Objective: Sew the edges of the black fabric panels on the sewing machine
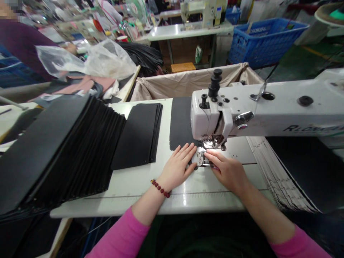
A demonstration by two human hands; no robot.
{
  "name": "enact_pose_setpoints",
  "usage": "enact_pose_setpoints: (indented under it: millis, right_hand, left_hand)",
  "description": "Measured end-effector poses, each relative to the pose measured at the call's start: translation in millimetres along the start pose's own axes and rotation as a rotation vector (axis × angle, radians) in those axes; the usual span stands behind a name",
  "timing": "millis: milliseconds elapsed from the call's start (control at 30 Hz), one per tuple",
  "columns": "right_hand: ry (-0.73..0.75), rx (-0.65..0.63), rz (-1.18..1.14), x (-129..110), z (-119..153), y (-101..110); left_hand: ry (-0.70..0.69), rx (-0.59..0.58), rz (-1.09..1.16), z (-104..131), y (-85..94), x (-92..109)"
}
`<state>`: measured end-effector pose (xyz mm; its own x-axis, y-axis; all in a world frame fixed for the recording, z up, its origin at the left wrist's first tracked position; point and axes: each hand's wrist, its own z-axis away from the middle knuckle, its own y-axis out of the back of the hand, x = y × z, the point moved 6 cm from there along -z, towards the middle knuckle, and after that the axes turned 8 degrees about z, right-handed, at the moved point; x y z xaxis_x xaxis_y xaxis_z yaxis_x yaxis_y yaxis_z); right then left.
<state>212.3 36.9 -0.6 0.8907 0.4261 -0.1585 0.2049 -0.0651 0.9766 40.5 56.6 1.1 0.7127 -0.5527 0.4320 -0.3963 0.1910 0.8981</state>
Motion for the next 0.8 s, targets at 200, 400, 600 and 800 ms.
enact_pose_setpoints:
  millis: [200, 400, 600, 800]
  right_hand:
    - [0.001, 0.008, -0.009, 0.4, -0.9, -0.2]
    - [0.000, 0.011, -0.014, 0.6, -0.6, -1.4]
    - [-0.004, 0.022, -0.007, 1.0, -0.4, -1.2]
    - [-0.011, 0.017, -0.019, 0.4, -0.6, -0.1]
  left_hand:
    - [0.016, -0.016, -0.038, -1.8, -1.7, -0.6]
    - [0.020, -0.015, -0.039, -1.6, -1.6, 0.7]
    - [0.034, 0.023, -0.024, -1.6, 2.3, 1.4]
    - [0.021, 0.038, -0.018, -0.9, 1.1, 0.6]
